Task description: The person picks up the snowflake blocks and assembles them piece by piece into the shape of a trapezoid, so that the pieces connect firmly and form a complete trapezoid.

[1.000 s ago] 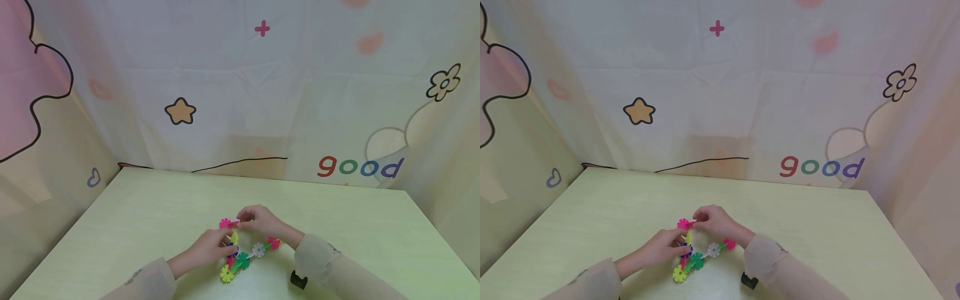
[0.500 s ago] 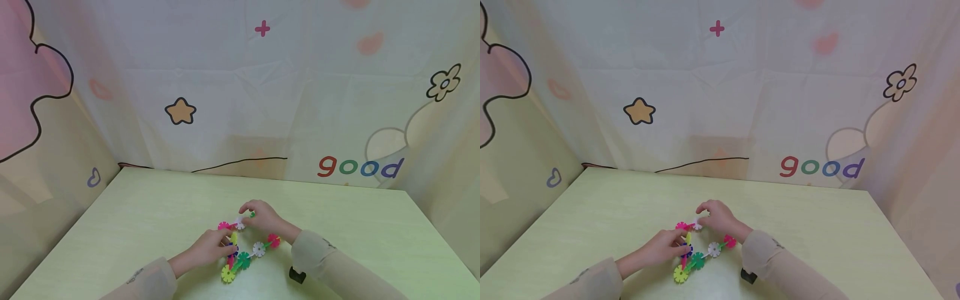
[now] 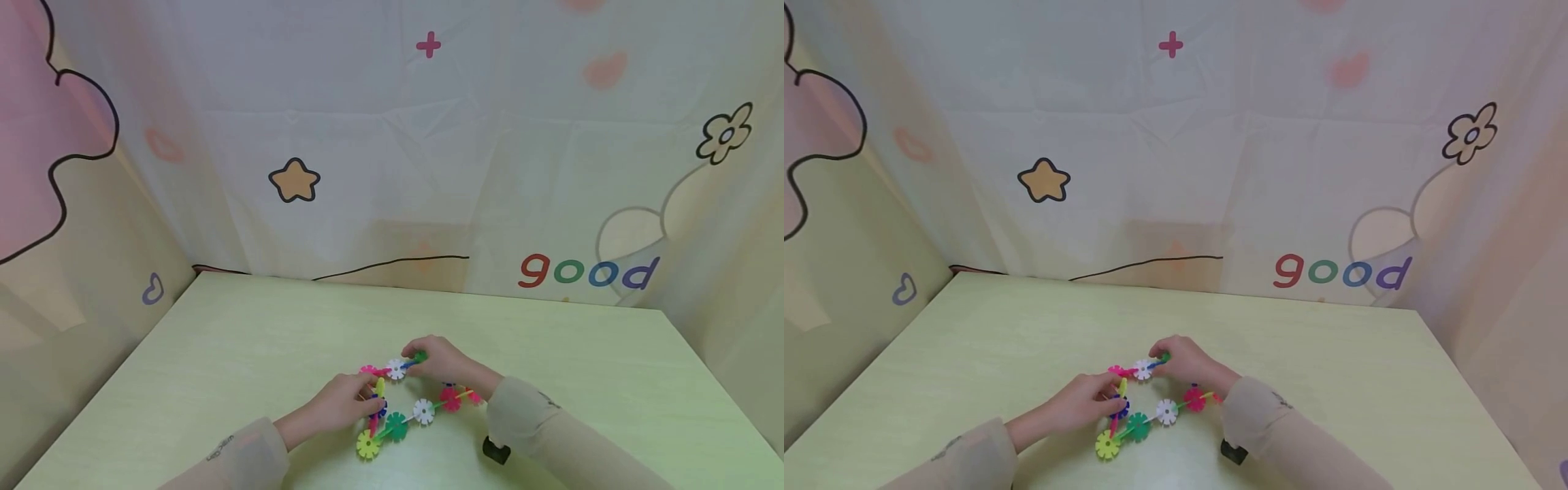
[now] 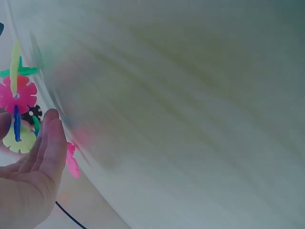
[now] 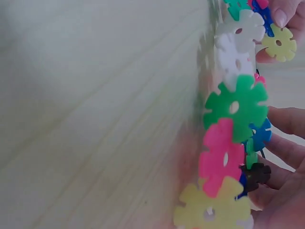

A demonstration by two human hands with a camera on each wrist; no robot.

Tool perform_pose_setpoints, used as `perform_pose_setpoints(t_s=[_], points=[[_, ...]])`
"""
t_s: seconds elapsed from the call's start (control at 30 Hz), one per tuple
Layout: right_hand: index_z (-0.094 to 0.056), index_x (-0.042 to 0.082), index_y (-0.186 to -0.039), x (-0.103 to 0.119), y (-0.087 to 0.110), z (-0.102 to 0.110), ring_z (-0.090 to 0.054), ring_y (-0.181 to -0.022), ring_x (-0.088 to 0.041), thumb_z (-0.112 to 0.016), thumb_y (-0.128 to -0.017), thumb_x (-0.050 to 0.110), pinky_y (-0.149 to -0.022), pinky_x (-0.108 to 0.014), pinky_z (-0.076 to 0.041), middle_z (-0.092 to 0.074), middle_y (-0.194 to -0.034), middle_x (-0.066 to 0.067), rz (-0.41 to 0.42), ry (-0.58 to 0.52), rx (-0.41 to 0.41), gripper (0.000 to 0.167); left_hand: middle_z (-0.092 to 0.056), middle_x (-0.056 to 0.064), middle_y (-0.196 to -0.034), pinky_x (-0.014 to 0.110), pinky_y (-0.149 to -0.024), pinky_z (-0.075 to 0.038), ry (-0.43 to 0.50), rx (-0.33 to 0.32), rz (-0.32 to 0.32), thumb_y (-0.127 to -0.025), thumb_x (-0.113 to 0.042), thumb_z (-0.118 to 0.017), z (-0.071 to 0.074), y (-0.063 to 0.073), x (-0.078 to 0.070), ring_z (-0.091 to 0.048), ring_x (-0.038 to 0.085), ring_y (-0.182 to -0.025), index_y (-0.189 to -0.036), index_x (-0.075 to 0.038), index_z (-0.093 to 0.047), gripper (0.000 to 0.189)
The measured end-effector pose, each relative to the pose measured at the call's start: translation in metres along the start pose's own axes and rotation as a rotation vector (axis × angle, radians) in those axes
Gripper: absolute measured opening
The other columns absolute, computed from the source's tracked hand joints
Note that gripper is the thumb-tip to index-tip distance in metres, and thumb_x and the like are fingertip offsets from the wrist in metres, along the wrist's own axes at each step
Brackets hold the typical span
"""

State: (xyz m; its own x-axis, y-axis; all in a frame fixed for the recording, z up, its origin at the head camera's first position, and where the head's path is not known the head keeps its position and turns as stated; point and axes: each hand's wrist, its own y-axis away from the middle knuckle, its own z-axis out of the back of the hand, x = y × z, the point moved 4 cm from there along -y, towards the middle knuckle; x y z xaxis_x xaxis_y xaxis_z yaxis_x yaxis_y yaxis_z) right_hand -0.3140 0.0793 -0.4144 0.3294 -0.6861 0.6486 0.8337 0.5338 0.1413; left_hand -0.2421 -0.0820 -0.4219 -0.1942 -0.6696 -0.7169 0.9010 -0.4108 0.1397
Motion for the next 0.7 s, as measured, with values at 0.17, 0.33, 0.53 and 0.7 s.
perform_pose_setpoints(t_s=[0.17,0.33,0.53,0.7], points=[[-0.063,0.007,-0.101,-0.001,0.01,0.002,-0.056,-0.094,-0.02,-0.066,-0.078,0.014,-0.083,-0.038,-0.047,-0.063,-0.101,-0.005,0.011,0.001,0.038,0.024,-0.062,0.008,-0.095,0.036,-0.075,-0.048,0.031,0.051,0.004,-0.084,-0.027,-0.058,-0.001,0.0,0.0,-0.058,0.02,-0.088,-0.112,-0.003,-0.054,0.038],[-0.063,0.006,-0.099,-0.002,0.02,0.004,-0.057,-0.091,-0.018,-0.066,-0.078,0.013,-0.08,-0.037,-0.047,-0.064,-0.098,-0.005,0.052,0.021,0.094,0.022,-0.062,0.006,-0.094,0.037,-0.077,-0.046,0.04,0.082,-0.011,-0.084,-0.024,-0.058,-0.001,-0.001,-0.003,-0.055,0.017,-0.087,-0.112,-0.002,-0.055,0.035],[-0.061,0.006,-0.103,0.001,0.023,0.007,-0.056,-0.091,-0.018,-0.063,-0.08,0.014,-0.078,-0.036,-0.048,-0.063,-0.099,-0.005,0.065,-0.017,0.145,0.024,-0.06,0.002,-0.089,0.032,-0.074,-0.045,0.056,0.119,0.01,-0.084,-0.024,-0.058,-0.004,-0.004,0.0,-0.051,0.014,-0.081,-0.111,-0.003,-0.055,0.035],[-0.059,0.004,-0.107,0.007,0.015,0.003,-0.057,-0.092,-0.02,-0.061,-0.082,0.014,-0.076,-0.034,-0.049,-0.062,-0.103,-0.009,0.103,-0.082,0.15,0.027,-0.057,0.0,-0.085,0.03,-0.07,-0.043,0.066,0.134,0.015,-0.084,-0.025,-0.058,-0.006,-0.005,0.001,-0.048,0.014,-0.077,-0.111,-0.004,-0.055,0.034]])
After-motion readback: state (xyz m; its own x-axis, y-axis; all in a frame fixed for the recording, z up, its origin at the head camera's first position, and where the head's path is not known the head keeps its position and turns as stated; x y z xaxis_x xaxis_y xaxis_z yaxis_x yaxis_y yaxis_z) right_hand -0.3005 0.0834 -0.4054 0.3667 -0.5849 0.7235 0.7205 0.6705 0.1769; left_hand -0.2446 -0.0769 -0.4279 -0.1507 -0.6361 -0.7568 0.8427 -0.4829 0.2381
